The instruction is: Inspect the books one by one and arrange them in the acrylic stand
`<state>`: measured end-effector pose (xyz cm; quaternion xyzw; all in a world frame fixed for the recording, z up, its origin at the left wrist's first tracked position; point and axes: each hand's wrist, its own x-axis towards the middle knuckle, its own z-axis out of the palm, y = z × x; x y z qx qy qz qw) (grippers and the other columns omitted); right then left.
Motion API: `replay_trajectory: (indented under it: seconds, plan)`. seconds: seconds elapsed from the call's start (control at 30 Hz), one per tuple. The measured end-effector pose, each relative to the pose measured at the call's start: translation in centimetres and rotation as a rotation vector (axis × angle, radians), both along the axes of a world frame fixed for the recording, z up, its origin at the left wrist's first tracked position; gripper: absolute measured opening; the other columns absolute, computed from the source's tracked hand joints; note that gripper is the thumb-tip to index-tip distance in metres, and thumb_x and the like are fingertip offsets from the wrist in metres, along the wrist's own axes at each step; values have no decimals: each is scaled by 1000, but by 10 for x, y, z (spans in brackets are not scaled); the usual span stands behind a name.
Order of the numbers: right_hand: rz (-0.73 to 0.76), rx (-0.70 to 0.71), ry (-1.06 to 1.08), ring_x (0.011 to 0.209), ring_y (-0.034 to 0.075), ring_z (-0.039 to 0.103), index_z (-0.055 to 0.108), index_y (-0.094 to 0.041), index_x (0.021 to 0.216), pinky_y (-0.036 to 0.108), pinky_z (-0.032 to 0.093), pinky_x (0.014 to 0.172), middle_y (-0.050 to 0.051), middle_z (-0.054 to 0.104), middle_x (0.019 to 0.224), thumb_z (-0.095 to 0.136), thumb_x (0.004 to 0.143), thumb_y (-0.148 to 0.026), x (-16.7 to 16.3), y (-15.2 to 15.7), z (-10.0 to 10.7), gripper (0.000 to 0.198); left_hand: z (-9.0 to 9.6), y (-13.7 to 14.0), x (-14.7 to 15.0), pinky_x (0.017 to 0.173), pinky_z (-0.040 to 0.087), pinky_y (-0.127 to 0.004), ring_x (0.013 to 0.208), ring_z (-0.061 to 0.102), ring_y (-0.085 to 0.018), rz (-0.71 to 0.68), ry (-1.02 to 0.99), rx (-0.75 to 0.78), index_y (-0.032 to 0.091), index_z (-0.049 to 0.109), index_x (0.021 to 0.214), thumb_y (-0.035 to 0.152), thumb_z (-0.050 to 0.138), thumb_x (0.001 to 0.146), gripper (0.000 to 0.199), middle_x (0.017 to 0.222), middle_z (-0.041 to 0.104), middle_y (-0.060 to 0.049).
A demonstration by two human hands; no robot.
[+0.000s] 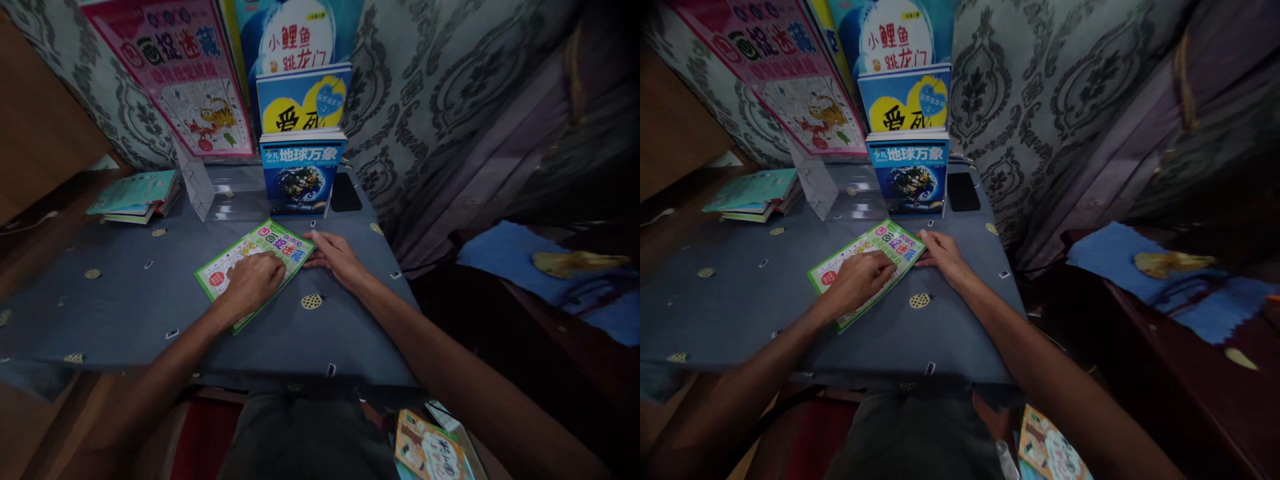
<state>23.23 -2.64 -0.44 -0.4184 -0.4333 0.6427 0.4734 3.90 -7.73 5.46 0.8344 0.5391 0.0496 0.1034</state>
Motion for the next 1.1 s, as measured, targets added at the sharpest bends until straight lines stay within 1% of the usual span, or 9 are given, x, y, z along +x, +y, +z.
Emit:
replay_trajectory:
  seconds: [0.13,0.27,0.43,0.53,0.63,0.7,0.8,0.93,1.1]
  plan:
    - [-9,63,-42,68,12,70,69,-21,97,22,63,60,0,75,81,80,77,-16,-2,-1,-6,23,-5,6,-16,88,49,-35,99,66,-23,-25,-83,30,20,72,94,29,45,101,29,104,73,-7]
    - [-26,105,-48,68,12,68,66,-22,107,22,61,59,-1,74,80,74,76,-15,0,2,-13,33,-9,21,-47,96,48,-40,116,62,-28,110,-83,139,18,68,121,30,46,100,33,128,68,-11]
    - [-217,149,-138,59,13,62,63,-23,105,25,56,55,-6,63,65,66,77,-19,-1,29,-24,29,-8,22,-61,83,49,-37,93,68,-26,118,-36,40,19,75,107,36,44,101,35,104,75,-10]
    - [-315,253,-348,57,15,60,65,-21,101,30,55,59,-5,60,63,64,76,-18,-2,51,-31,25,-2,12,-53,82,49,-35,92,67,-24,11,-33,-3,20,76,101,38,46,102,35,101,73,-10]
    - [-330,350,-526,70,20,64,67,-20,98,39,57,72,0,65,72,63,79,-22,-1,64,-37,20,3,-1,-47,92,48,-35,107,63,-24,-261,-77,-100,25,71,118,40,55,99,30,115,69,-8]
    - [-324,423,-644,81,24,66,69,-21,98,44,56,83,3,68,81,62,82,-25,1,66,-40,18,4,-10,-47,101,46,-38,119,58,-25,-396,-69,-148,28,63,131,43,62,95,39,126,64,-7]
    - [-301,551,-839,94,27,66,70,-22,101,47,53,92,8,72,99,60,85,-27,4,63,-42,20,0,-22,-47,108,43,-45,132,52,-29,-430,13,-116,28,56,139,43,67,93,50,141,58,-9]
    - [-267,654,-1010,106,31,63,71,-21,101,51,48,100,12,71,111,57,86,-23,4,55,-40,22,-9,-32,-47,117,39,-50,142,47,-29,-477,5,-33,23,56,136,38,60,98,41,151,53,-11]
    - [-214,756,-1054,122,33,56,74,-22,102,55,42,107,12,68,127,56,87,-24,2,37,-34,23,-7,-34,-50,115,44,-46,138,54,-25,-445,-121,-98,24,67,122,37,51,102,28,142,63,-7]
